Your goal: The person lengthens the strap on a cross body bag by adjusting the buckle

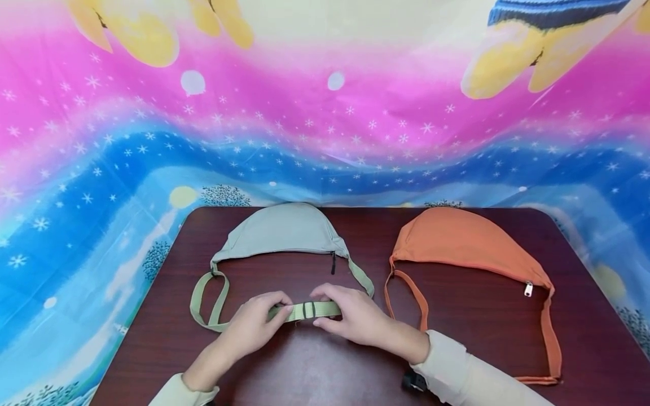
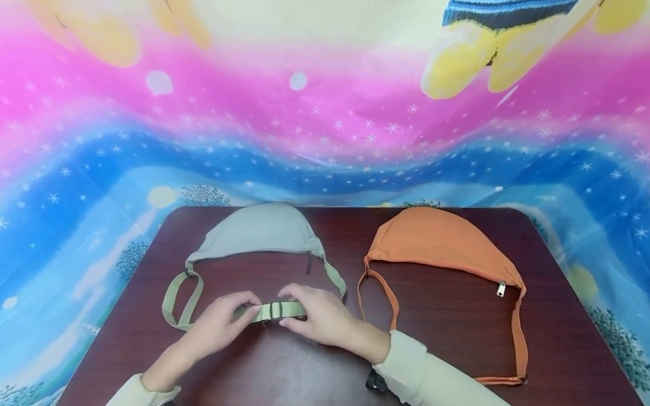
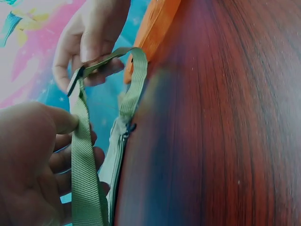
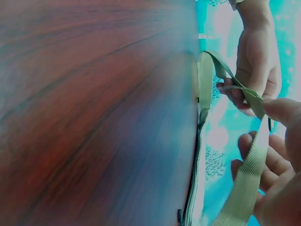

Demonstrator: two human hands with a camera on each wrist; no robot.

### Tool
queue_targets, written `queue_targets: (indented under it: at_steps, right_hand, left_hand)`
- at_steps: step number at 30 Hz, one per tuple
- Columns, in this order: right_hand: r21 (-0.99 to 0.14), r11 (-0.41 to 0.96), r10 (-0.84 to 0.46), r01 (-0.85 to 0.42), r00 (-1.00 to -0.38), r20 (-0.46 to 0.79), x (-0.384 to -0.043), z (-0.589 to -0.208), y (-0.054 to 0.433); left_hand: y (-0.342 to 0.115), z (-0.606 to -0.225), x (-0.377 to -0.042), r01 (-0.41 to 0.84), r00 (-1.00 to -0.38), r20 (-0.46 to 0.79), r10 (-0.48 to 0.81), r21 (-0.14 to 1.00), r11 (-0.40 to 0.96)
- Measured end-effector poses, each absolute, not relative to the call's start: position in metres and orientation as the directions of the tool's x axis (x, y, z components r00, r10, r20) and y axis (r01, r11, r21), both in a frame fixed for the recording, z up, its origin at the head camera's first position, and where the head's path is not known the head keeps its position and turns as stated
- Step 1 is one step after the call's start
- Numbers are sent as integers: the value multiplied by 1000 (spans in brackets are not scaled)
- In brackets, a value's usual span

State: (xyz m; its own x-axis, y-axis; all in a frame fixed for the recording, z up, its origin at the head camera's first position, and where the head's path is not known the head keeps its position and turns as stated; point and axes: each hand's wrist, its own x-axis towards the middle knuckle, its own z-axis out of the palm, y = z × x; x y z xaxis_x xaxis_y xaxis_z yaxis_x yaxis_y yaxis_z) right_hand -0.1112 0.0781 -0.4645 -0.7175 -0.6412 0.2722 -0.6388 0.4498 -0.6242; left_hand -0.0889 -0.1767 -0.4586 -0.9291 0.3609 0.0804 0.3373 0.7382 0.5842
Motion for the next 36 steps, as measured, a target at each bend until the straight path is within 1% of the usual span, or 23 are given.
queue_targets:
  at_steps: [5,9,13,19,24,30,36]
  right_hand:
    - [-636,428,-600,-642,-728,331,-110,-460,70]
    - [-642,439,-575,-629,-746,337,-109,-460,66]
    - [-673,432,-539,-601,-770,341,-109,-460,65]
    - [-721,386,-510,-576,-784,353,-110,-459,65]
    - [-767,367,-491,-527,-810,322,-111,-456,65]
    - [-787,372,-469,-493,-831,299,-114,-454,66]
    - [-801,373,-457,-469,-844,281,-115,-452,68]
  left_hand:
    - [-173,-456,-86,318,-942,117,314,606,729]
    - [-171,-456,-84,305,-949,138,283,627,717]
    - [-171,-458,-82,312,-948,155,279,639,703]
    - [-173,-460,-80,342,-939,202,280,645,683]
    - [-175,-462,-82,402,-916,295,273,649,646]
    - [-176,-461,-87,491,-869,423,259,666,561]
    - [-172,-457,-91,529,-847,461,267,675,513]
